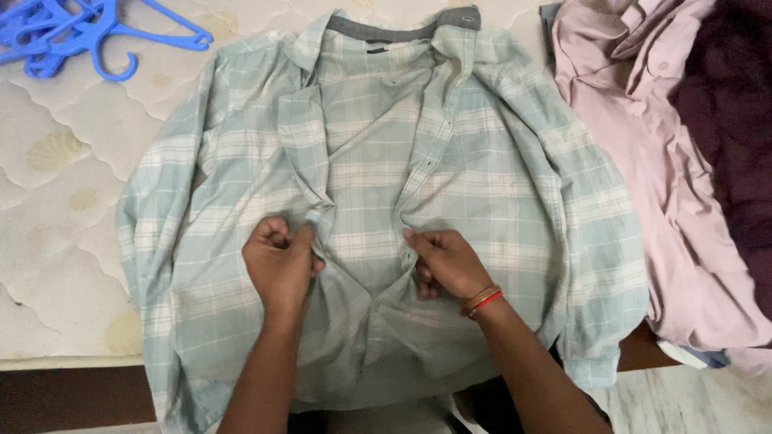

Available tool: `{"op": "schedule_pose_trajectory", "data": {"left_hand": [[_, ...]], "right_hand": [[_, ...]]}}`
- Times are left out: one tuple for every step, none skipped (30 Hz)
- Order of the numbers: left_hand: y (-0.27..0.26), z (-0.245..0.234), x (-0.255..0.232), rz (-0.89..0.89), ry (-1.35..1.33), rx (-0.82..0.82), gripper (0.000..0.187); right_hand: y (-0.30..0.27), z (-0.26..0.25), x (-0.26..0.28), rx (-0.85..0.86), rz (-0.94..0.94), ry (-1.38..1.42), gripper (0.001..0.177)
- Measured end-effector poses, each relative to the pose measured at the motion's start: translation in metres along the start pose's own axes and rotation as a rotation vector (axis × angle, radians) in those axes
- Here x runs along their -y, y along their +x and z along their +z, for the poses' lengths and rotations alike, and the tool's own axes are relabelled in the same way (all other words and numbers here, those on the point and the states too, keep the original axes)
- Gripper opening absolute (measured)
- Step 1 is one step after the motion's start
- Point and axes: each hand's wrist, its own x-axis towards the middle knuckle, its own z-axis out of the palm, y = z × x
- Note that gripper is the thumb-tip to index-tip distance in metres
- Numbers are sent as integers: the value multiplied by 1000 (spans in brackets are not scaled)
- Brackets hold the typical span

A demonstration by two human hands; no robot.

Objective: The person lays a light blue plaid shirt on a mattress, buttons it from top to bottom, places a blue hanger inside the collar, and smooths the shirt. The shirt remains on the mattress at the end of the clip.

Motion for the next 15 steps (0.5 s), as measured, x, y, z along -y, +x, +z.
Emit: {"op": "schedule_pose_trajectory", "data": {"left_hand": [[0,-2,1,30,3,4,28],[0,-4,0,60,5,7,27],[0,-4,-1,91,8,10,26],[-2,-3,-3,58,34,41,26],[-5,-1,-5,26,60,71,27],[-8,1,-7,-6,85,101,28],[-10,4,-9,16,107,124,29],[-12,6,-10,39,129,148,29],[-13,8,-10,61,152,172,30],[-15,9,-11,116,225,171,29],[-17,11,-10,170,299,170,28],[-16,12,-11,228,371,170,27],[-16,12,-11,291,384,153,26],[-16,12,-10,352,397,137,26],[-16,12,-10,413,410,120,25]], "right_hand": [[1,-1,0,-18,-33,-31,59],[1,-1,0,-28,-49,-42,58],[1,-1,0,-38,-65,-52,58],[0,-1,0,-48,-81,-63,57],[0,-1,0,-36,-53,-76,59],[0,0,1,-23,-26,-90,61],[0,0,2,-10,1,-104,62],[-1,-1,4,-1,10,-86,61],[-2,-2,6,7,19,-69,61],[-4,-3,9,16,29,-52,60],[-7,-3,11,31,41,-102,57],[-10,-5,13,43,50,-152,55],[-12,-6,15,55,60,-202,52],[-14,-8,16,15,-53,-147,47],[-15,-9,15,-25,-165,-93,42]]}}
